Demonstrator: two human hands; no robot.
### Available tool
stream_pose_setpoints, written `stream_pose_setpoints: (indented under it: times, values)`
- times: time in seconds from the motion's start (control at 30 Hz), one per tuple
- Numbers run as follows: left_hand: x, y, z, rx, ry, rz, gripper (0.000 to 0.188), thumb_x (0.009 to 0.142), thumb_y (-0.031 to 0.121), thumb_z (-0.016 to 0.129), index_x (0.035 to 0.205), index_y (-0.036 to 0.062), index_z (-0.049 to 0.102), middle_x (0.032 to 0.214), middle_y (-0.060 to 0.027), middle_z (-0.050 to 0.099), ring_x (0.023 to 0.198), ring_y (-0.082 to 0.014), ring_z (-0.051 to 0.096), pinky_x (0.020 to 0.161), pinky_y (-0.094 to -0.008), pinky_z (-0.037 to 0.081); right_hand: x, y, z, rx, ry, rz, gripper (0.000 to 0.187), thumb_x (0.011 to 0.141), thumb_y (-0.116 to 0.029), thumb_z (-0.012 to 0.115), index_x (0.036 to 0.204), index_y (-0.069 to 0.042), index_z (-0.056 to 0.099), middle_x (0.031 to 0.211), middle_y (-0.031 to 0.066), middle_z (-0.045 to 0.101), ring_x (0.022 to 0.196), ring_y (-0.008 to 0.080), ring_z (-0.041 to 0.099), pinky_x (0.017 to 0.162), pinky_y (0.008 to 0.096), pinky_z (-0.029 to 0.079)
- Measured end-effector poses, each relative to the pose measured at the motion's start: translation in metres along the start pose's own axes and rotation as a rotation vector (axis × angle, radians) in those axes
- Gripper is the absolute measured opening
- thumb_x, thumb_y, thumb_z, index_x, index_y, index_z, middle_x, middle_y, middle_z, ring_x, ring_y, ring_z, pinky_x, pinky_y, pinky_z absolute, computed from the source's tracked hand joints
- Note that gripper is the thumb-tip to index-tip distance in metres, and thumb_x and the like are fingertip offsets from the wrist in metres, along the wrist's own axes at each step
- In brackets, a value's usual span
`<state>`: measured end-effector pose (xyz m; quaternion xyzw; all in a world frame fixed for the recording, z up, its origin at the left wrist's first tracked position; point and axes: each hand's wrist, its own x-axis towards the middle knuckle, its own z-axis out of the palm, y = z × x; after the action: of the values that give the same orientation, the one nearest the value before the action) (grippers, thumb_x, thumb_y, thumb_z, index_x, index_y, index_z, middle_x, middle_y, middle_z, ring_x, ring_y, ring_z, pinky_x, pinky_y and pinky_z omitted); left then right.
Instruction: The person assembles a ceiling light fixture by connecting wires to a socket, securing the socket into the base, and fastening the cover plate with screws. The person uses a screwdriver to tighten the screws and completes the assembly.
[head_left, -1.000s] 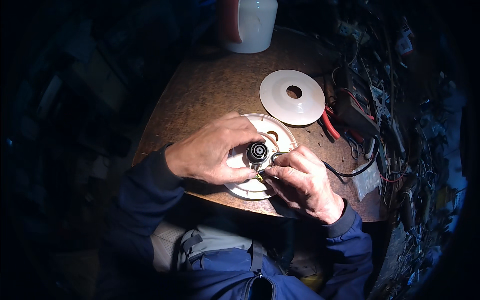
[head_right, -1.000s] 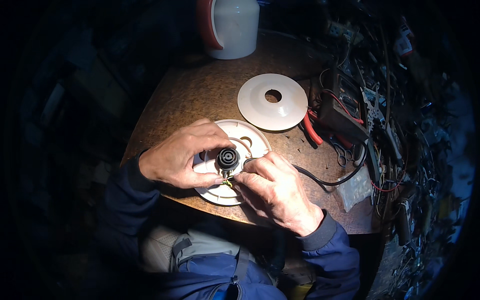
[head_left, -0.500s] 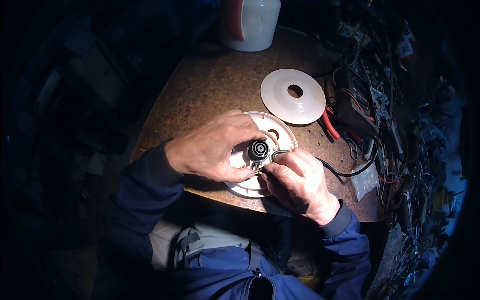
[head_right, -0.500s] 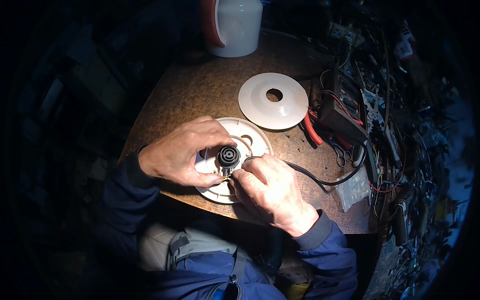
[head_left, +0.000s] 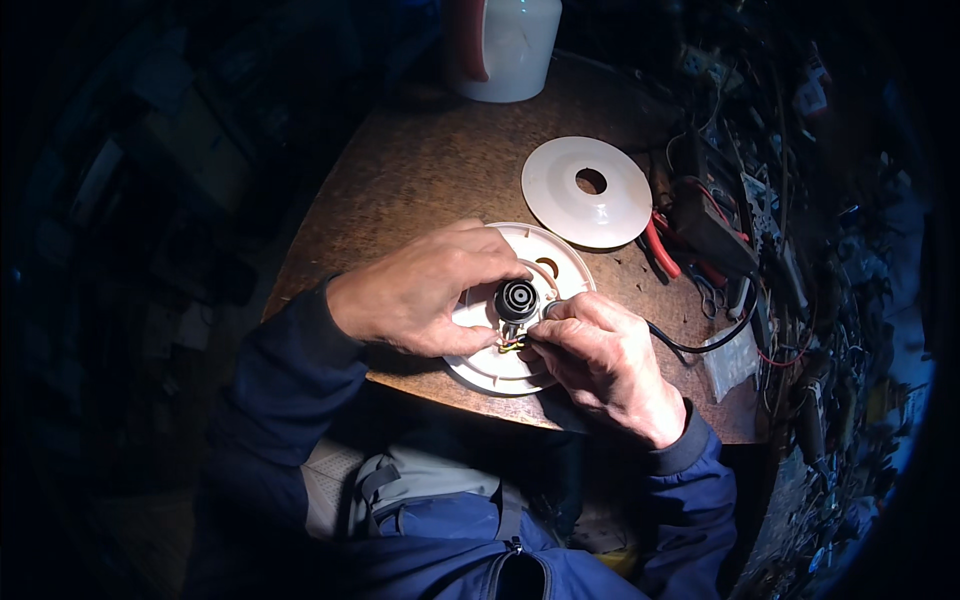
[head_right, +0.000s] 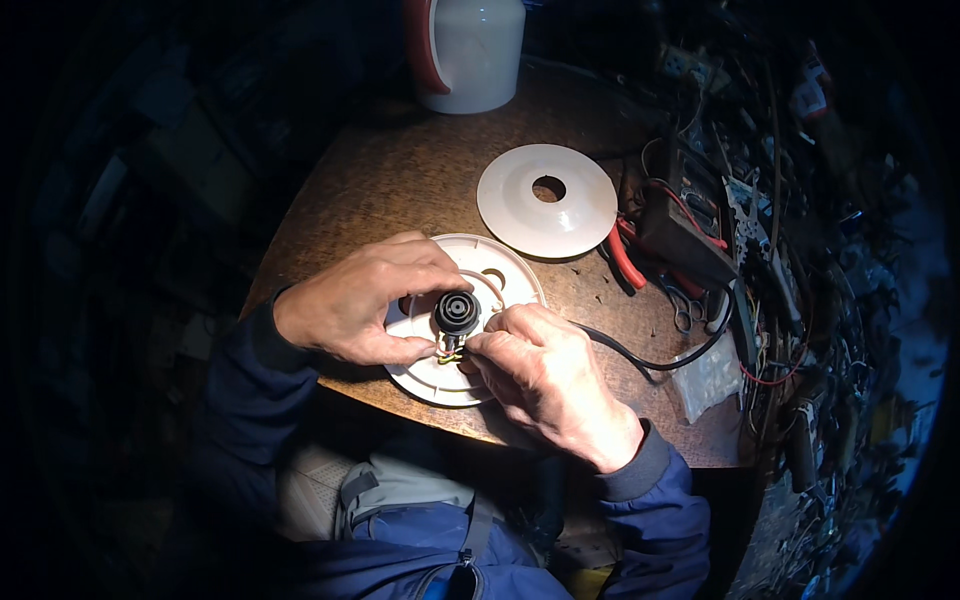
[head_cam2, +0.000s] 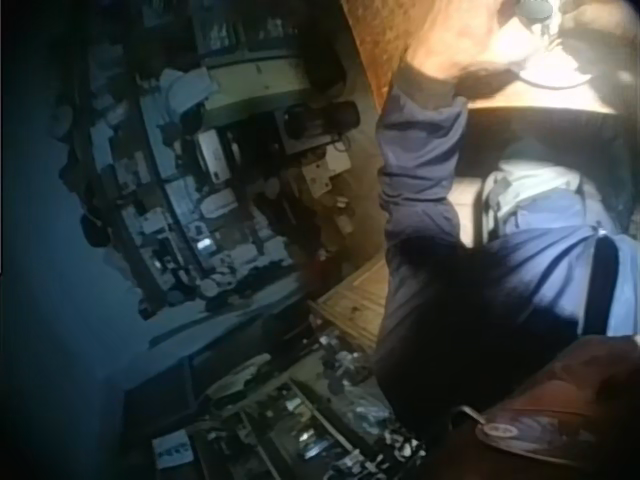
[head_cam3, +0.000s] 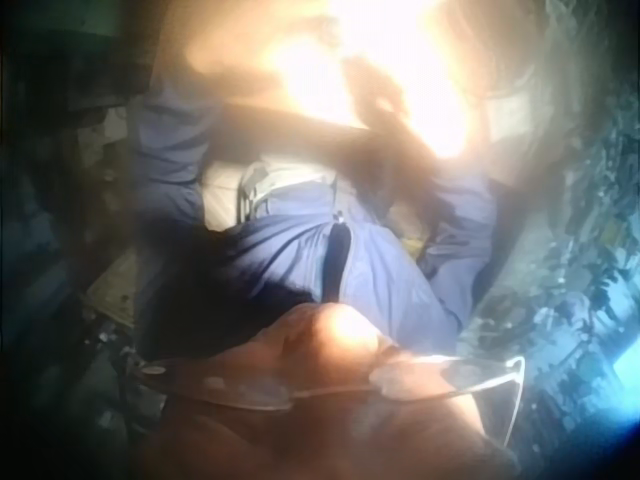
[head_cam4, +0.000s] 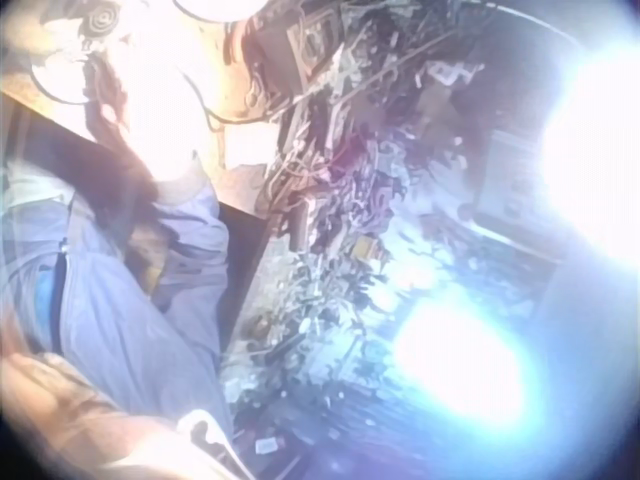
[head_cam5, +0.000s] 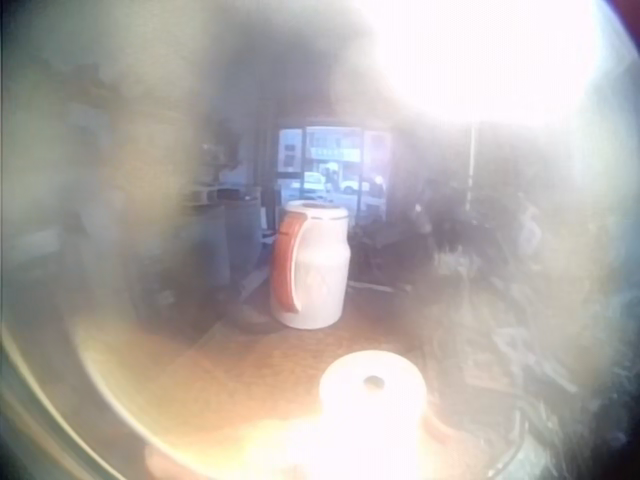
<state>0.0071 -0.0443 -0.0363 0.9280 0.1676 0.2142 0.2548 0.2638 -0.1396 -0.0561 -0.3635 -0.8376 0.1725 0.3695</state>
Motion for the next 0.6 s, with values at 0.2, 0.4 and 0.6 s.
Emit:
stream_pose_setpoints:
  times: [0.2, 0.4, 0.6]
  values:
    - [0.0016, 0.0037, -0.0069, -0.05, -0.069, -0.057, 0.06, 0.074, 0.01, 0.076, 0.133, -0.0008, 0.07, 0.12, -0.014, 0.071, 0.116, -0.0321, 0.065, 0.102, -0.044, 0.052, -0.0013, 0.0017, -0.0022, 0.017, -0.014, -0.021, 0.022, 0.084, -0.001, 0.082, 0.105, -0.003, 0.076, 0.09, 0.0111, 0.065, 0.081, 0.032, 0.068, 0.071, 0.0418, 0.057]
    - [0.0002, 0.0034, -0.0054, -0.064, -0.065, -0.092, 0.061, 0.074, 0.011, 0.077, 0.133, -0.0003, 0.07, 0.122, -0.0139, 0.069, 0.116, -0.0315, 0.064, 0.102, -0.0433, 0.052, 0.002, 0.0044, -0.0034, -0.042, -0.052, -0.114, 0.028, 0.076, -0.003, 0.081, 0.103, -0.001, 0.074, 0.093, 0.0105, 0.066, 0.084, 0.0311, 0.068, 0.074, 0.042, 0.057]
    - [0.0024, 0.0035, -0.007, -0.062, -0.074, -0.081, 0.065, 0.071, 0.016, 0.084, 0.133, -0.0002, 0.071, 0.123, -0.0142, 0.069, 0.116, -0.0314, 0.065, 0.102, -0.0427, 0.051, 0.0032, 0.002, -0.0073, -0.056, -0.098, -0.093, 0.027, 0.078, -0.003, 0.081, 0.103, -0.001, 0.074, 0.094, 0.0105, 0.065, 0.086, 0.0309, 0.067, 0.075, 0.0417, 0.057]
